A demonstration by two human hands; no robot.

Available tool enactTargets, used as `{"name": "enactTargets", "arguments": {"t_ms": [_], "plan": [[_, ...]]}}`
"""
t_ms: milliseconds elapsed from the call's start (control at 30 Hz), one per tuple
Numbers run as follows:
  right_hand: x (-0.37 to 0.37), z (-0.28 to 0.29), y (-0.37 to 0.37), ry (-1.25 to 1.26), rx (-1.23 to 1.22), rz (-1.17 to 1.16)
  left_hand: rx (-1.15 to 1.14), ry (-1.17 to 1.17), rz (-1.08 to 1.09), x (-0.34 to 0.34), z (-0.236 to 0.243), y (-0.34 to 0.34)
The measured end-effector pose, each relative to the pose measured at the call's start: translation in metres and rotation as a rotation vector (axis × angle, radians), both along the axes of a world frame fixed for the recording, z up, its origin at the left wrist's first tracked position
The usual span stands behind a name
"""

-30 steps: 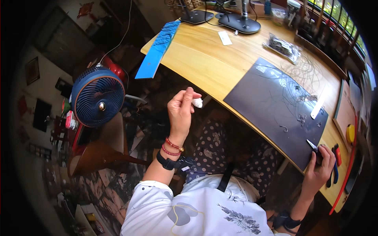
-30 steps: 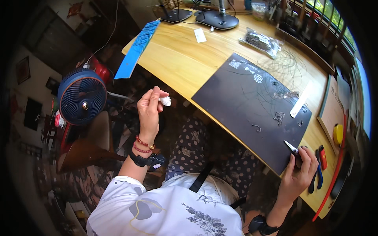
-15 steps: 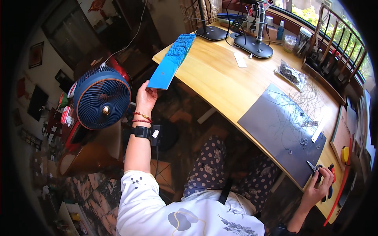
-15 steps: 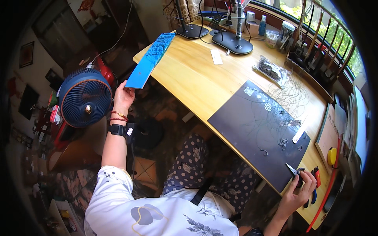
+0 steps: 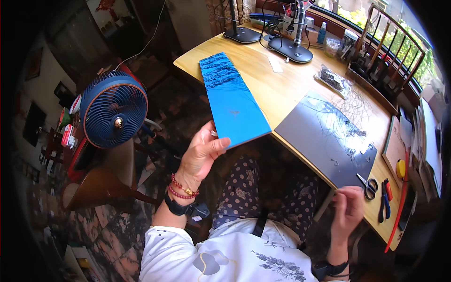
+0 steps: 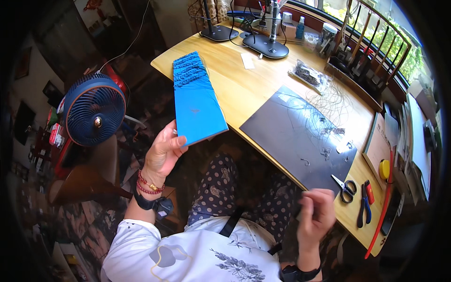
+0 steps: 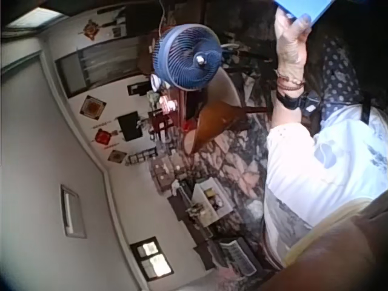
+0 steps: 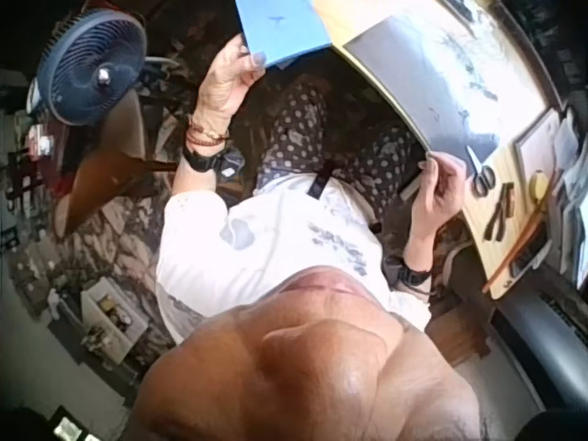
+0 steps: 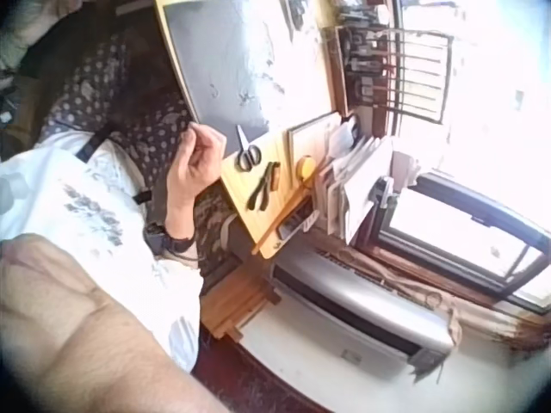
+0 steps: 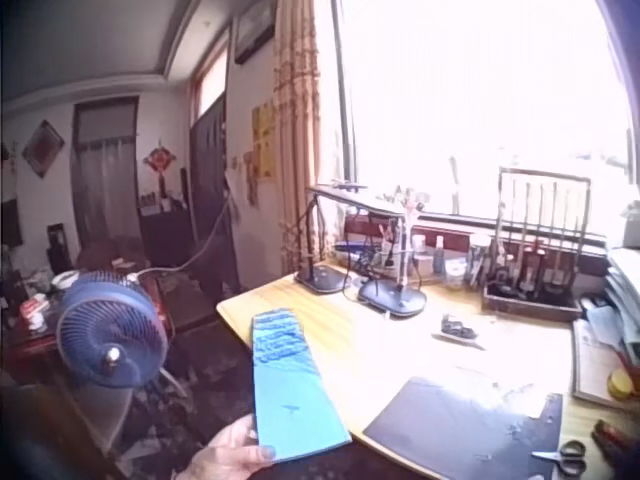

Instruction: Creating small hooked craft items and attaching them in rows to a blue textured substrate.

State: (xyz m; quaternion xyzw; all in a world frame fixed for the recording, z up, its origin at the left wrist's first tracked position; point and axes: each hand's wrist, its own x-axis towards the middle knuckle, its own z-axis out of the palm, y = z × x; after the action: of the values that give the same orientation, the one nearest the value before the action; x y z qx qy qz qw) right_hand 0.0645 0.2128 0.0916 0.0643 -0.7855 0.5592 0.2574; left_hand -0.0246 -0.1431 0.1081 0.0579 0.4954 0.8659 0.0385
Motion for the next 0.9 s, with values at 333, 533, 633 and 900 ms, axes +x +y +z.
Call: {"name": "enactTargets", "arguments": {"t_ms": [333, 533, 633, 900], "plan": [[-0.030, 0.005, -0.060, -0.690, -0.731, 0.578, -0.194, -0.073, -0.240, 0.051, -0.007, 0.075], [-0.036, 0.014, -0.048, -0.675, -0.700, 0.488, -0.291, -0.072, -0.183, 0.025, -0.023, 0.064], [-0.037, 0.022, -0.041, -0.676, -0.664, 0.433, -0.186, -0.120, -0.156, 0.007, -0.020, 0.065], [-0.056, 0.071, 0.017, -0.788, -0.270, 0.475, -0.186, -0.093, -0.152, -0.027, -0.022, 0.071]]}}
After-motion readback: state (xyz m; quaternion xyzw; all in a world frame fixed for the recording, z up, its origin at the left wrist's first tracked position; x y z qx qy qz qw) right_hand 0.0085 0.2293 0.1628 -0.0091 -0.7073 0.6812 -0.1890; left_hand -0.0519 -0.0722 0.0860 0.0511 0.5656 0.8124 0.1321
